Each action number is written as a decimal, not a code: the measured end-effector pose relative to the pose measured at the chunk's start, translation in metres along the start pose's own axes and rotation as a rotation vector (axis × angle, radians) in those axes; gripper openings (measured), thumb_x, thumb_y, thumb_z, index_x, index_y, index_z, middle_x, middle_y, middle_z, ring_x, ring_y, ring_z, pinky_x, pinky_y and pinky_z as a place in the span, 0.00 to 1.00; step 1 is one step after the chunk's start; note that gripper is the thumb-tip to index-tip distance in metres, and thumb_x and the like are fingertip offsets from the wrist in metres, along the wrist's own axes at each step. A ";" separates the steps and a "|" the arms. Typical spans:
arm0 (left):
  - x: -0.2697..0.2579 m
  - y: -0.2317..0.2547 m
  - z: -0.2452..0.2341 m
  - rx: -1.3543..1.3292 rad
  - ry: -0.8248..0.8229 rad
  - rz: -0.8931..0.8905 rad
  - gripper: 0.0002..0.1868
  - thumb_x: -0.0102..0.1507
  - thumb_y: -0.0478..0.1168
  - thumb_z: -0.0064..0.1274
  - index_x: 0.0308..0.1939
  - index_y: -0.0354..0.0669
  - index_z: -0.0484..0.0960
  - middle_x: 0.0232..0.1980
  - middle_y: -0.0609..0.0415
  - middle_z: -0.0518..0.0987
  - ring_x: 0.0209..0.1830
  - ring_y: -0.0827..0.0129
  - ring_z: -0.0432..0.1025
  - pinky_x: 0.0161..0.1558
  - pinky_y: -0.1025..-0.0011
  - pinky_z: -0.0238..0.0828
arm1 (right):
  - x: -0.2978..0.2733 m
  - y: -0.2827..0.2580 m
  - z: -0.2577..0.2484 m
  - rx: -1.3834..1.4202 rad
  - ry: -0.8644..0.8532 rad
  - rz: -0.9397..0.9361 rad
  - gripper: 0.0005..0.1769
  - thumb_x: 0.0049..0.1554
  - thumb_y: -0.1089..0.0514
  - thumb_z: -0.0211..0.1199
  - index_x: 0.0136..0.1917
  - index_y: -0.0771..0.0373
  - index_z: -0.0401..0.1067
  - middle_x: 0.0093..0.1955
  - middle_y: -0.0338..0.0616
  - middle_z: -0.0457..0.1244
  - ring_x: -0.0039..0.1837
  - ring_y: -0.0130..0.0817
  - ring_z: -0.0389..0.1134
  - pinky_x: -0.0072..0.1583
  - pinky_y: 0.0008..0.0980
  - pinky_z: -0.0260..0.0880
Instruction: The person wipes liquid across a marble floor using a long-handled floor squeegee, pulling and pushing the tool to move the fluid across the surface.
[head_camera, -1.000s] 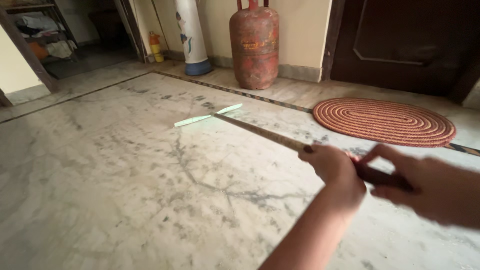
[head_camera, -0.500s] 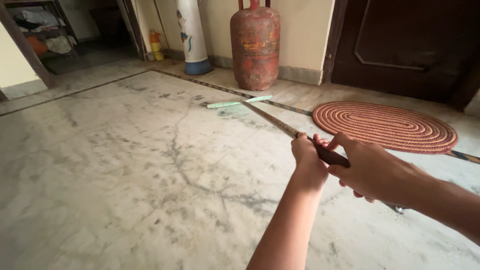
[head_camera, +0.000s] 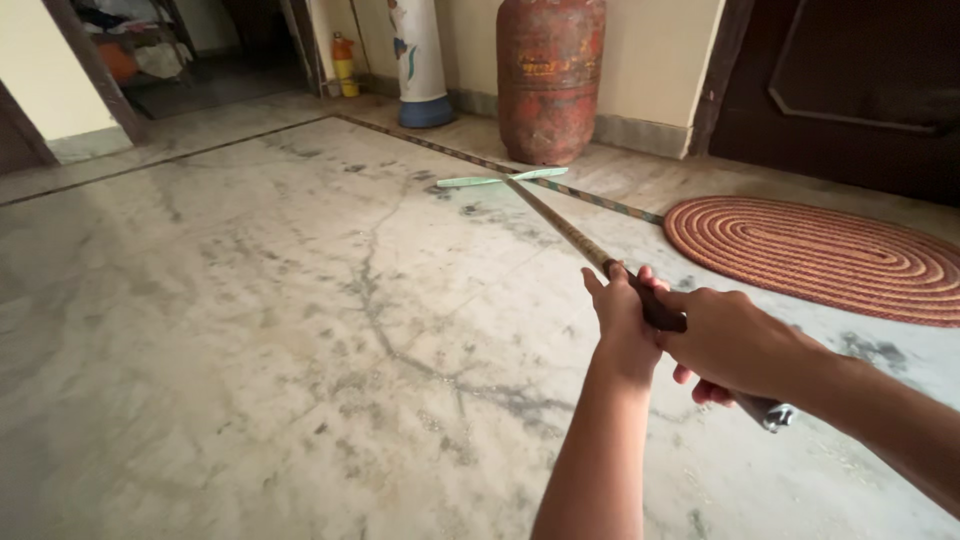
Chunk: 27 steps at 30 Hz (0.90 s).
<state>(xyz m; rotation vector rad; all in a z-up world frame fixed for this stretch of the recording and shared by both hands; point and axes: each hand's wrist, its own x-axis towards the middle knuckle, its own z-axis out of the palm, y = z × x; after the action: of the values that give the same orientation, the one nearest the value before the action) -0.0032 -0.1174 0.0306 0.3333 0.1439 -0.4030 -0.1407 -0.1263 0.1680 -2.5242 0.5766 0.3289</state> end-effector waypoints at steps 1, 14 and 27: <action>0.004 0.001 -0.004 0.018 -0.017 0.007 0.37 0.72 0.47 0.37 0.80 0.75 0.35 0.35 0.55 0.72 0.26 0.73 0.66 0.29 0.72 0.70 | 0.007 0.001 0.001 0.012 -0.013 -0.005 0.22 0.67 0.48 0.53 0.72 0.51 0.68 0.39 0.48 0.71 0.33 0.35 0.73 0.36 0.34 0.74; -0.018 -0.008 0.012 0.067 0.134 -0.005 0.31 0.72 0.44 0.38 0.79 0.70 0.48 0.33 0.55 0.69 0.23 0.73 0.64 0.26 0.72 0.69 | -0.025 0.015 -0.013 0.106 -0.027 0.011 0.23 0.65 0.49 0.57 0.72 0.49 0.69 0.40 0.52 0.72 0.34 0.41 0.76 0.38 0.37 0.79; -0.102 -0.014 0.091 0.076 0.200 -0.053 0.07 0.69 0.39 0.30 0.50 0.46 0.62 0.31 0.54 0.67 0.22 0.71 0.63 0.25 0.72 0.66 | -0.125 0.005 -0.072 -0.171 0.028 -0.009 0.26 0.71 0.43 0.38 0.56 0.62 0.71 0.40 0.45 0.67 0.36 0.32 0.68 0.37 0.33 0.70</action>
<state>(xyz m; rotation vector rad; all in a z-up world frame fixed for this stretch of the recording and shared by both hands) -0.0952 -0.1249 0.1325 0.4455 0.3338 -0.4282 -0.2447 -0.1272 0.2680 -2.6983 0.5695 0.3537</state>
